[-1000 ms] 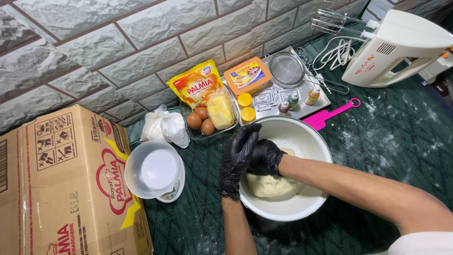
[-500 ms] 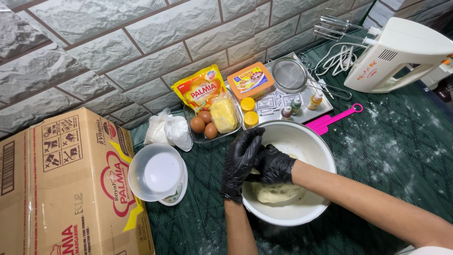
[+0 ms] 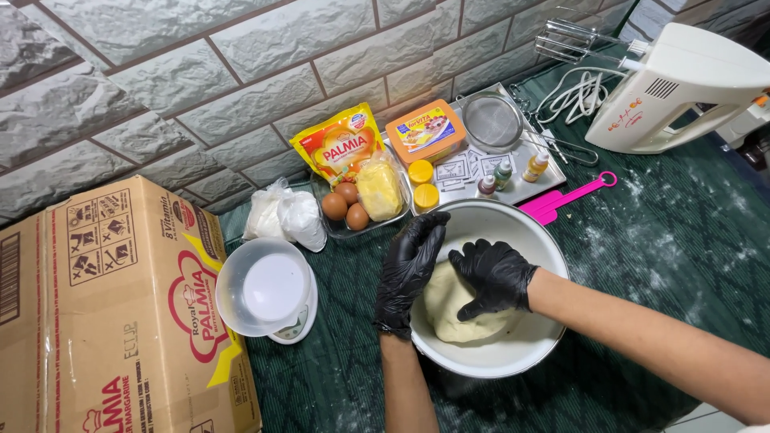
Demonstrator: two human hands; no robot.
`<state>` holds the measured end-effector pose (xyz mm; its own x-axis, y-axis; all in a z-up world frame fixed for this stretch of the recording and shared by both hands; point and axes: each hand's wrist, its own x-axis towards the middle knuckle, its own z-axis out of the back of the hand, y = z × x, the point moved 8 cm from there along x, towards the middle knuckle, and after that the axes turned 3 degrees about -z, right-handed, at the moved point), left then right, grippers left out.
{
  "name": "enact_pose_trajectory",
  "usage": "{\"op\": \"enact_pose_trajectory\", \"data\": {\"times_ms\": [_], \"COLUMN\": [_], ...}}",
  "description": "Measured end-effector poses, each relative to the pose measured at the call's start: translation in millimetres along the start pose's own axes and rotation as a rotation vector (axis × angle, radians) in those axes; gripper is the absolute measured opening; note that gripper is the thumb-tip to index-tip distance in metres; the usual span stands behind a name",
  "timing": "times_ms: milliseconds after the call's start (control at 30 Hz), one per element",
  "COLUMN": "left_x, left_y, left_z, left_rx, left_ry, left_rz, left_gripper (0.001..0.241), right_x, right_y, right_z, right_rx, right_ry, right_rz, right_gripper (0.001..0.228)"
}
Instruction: The person is kneading a ball of dough in a white mixing bowl using both hands at a steady, efficient pace.
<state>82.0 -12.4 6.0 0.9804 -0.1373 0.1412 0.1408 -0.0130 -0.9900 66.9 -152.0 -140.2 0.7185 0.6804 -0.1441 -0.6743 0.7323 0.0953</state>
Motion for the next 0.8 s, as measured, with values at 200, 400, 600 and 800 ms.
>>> {"op": "enact_pose_trajectory", "data": {"times_ms": [200, 400, 600, 800], "left_x": [1, 1, 2, 1], "left_y": [-3, 1, 6, 7], "left_z": [0, -1, -1, 0], "left_rx": [-0.006, 0.125, -0.010, 0.014], "left_ry": [0.004, -0.019, 0.002, 0.005], "left_rz": [0.022, -0.126, -0.028, -0.037], "left_gripper": [0.027, 0.022, 0.025, 0.024], "right_x": [17, -6, -12, -30], "right_y": [24, 86, 31, 1], "right_z": [-13, 1, 17, 15], "right_rx": [-0.322, -0.820, 0.159, 0.025], "right_ry": [-0.116, -0.012, 0.219, 0.124], "right_rz": [-0.130, -0.307, -0.027, -0.296], "right_gripper": [0.118, 0.066, 0.126, 0.123]}}
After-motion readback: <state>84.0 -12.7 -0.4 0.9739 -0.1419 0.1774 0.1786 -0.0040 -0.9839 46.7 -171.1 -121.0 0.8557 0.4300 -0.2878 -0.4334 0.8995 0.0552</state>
